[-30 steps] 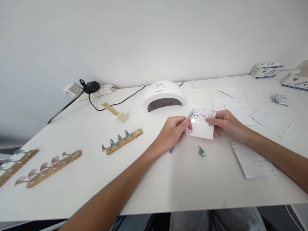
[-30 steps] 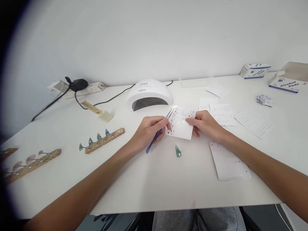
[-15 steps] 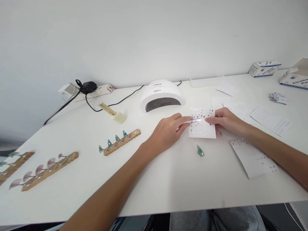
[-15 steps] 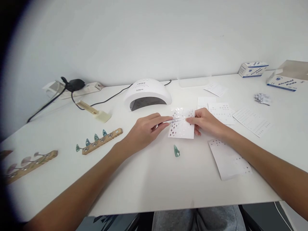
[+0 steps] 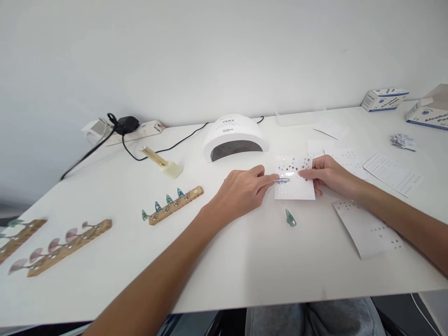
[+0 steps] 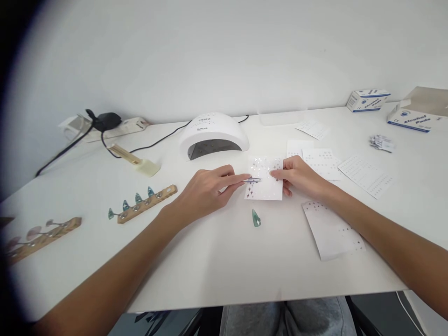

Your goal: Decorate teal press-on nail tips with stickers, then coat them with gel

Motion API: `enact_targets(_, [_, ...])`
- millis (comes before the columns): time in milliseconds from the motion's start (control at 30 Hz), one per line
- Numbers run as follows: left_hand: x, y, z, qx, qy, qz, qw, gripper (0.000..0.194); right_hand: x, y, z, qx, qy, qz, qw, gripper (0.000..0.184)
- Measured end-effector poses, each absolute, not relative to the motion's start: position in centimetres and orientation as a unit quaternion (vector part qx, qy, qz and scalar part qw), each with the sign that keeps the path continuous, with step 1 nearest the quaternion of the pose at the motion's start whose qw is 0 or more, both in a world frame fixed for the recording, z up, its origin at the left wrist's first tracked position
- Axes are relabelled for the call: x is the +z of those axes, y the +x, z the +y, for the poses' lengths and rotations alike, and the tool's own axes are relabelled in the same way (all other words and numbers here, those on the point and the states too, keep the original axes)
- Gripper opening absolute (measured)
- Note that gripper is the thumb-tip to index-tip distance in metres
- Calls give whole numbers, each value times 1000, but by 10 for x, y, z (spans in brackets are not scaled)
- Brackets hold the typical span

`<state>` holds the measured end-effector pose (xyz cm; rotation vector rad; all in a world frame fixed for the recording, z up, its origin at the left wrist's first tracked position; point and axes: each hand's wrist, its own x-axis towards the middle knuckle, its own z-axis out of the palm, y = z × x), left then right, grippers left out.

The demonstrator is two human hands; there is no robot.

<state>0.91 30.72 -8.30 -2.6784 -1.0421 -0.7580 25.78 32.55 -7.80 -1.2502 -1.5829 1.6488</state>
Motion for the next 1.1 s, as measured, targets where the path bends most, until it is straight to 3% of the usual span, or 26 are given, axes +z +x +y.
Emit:
enact_targets(767, [-82,9,307,-191,-919,-339,65,36,-80,258,325,600,-466,-594,264,35])
enact_targets(1100, [-81,11,307,-202,-911,-338,122,30,-76,256,323,576,-480,-608,259,36])
